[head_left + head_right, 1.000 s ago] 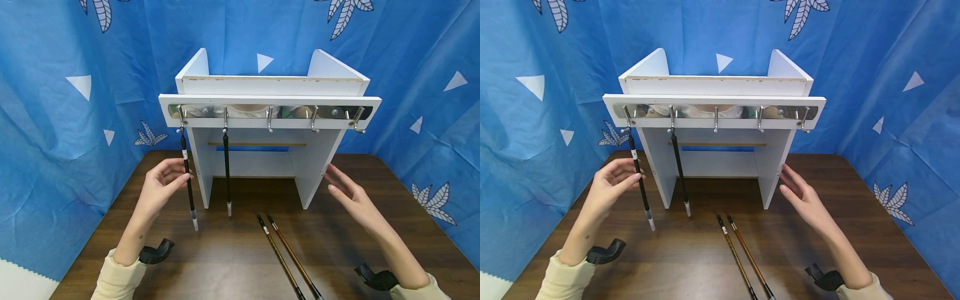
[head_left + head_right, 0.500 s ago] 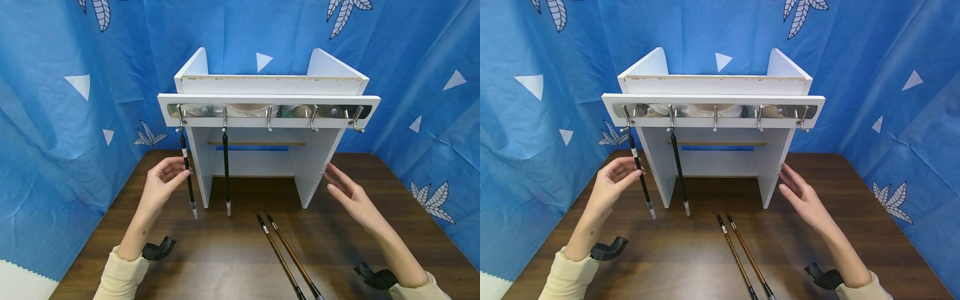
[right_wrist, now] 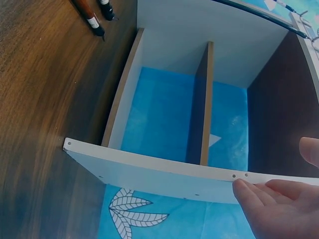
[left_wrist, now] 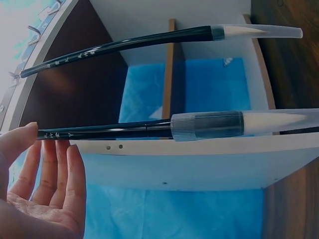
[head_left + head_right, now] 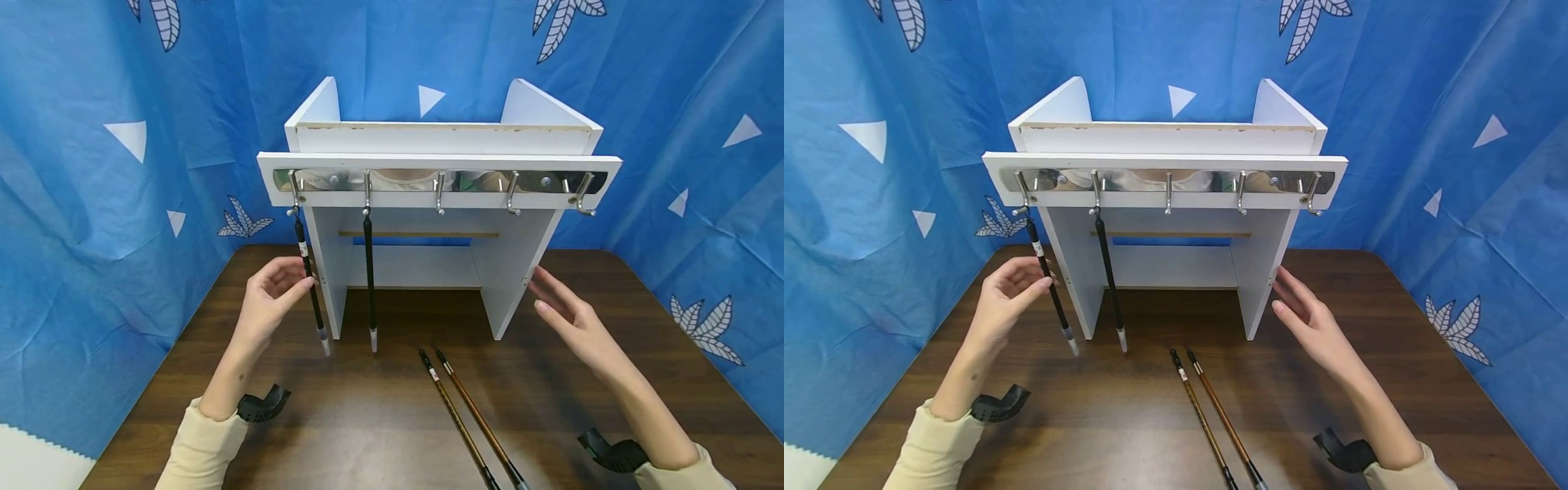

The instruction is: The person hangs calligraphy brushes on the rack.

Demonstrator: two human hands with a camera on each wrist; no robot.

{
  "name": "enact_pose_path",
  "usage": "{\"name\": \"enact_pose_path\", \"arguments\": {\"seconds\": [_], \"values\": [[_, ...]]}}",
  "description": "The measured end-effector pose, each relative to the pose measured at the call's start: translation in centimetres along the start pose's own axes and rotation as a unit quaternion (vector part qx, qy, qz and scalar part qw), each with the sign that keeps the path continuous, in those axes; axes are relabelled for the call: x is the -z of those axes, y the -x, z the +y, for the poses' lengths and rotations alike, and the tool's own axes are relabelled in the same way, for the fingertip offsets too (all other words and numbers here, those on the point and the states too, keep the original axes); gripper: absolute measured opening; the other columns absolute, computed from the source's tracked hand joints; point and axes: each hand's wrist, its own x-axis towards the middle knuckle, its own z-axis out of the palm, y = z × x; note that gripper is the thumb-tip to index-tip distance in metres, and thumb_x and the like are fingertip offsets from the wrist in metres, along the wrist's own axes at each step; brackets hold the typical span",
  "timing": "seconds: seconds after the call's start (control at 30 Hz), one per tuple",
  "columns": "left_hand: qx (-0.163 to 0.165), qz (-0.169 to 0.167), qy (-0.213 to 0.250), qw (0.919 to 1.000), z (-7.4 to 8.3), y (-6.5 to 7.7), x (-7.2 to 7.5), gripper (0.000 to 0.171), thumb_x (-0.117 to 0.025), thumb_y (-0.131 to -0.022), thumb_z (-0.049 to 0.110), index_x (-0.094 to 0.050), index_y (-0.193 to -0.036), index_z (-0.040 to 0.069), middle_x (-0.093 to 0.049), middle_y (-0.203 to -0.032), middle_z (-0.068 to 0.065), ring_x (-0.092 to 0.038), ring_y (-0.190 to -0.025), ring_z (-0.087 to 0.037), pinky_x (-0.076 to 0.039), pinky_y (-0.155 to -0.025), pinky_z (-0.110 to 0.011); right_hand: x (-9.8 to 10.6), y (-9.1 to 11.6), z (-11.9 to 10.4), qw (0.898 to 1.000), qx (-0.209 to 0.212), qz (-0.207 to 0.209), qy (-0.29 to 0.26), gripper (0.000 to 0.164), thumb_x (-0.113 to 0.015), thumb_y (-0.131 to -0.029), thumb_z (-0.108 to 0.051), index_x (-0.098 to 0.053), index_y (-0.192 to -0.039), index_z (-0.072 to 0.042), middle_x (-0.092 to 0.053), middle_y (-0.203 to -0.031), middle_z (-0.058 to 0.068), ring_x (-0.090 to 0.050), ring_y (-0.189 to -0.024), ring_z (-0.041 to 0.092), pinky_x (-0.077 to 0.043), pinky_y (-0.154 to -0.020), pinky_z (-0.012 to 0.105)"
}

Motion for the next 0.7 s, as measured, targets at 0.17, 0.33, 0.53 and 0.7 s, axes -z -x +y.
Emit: {"name": "enact_pose_path", "arguments": {"seconds": [0.17,0.33,0.53,0.7], "values": [[-0.009,-0.005,0.012,0.9999,-0.3,-0.1,0.0,0.024,-0.065,-0.083,-0.007,-0.062,-0.107,-0.002,-0.062,-0.091,-0.007,-0.058,-0.083,-0.018,-0.051,-0.072,-0.024,0.0,0.0,0.0,1.000,0.001,0.000,-0.004,0.056,-0.044,-0.099,-0.005,-0.019,-0.149,-0.007,-0.023,-0.149,0.022,-0.034,-0.130,0.014,-0.038,-0.090,0.011],[-0.020,-0.011,0.018,0.9996,-0.7,-0.1,-0.1,0.027,-0.062,-0.082,-0.014,-0.060,-0.107,-0.006,-0.062,-0.090,-0.007,-0.058,-0.084,-0.016,-0.050,-0.073,-0.024,0.0,0.0,0.1,1.000,0.003,0.000,-0.008,0.056,-0.044,-0.099,-0.005,-0.019,-0.149,-0.007,-0.022,-0.149,0.021,-0.034,-0.131,0.014,-0.038,-0.090,0.011],[-0.019,-0.012,0.014,0.9996,-0.9,-0.2,-0.1,0.025,-0.062,-0.082,-0.013,-0.059,-0.107,-0.008,-0.062,-0.090,-0.006,-0.058,-0.083,-0.015,-0.050,-0.072,-0.024,0.0,0.0,0.1,1.000,0.004,0.001,-0.009,0.056,-0.044,-0.099,-0.005,-0.019,-0.149,-0.007,-0.023,-0.149,0.021,-0.033,-0.131,0.015,-0.038,-0.090,0.011],[-0.011,-0.009,0.005,0.9999,-1.1,0.0,-0.2,0.026,-0.062,-0.081,-0.014,-0.059,-0.107,-0.008,-0.062,-0.089,-0.005,-0.058,-0.083,-0.014,-0.050,-0.073,-0.024,0.0,0.0,0.1,1.000,0.006,0.002,-0.010,0.056,-0.044,-0.099,-0.004,-0.019,-0.149,-0.006,-0.023,-0.149,0.022,-0.034,-0.131,0.014,-0.038,-0.090,0.012]]}}
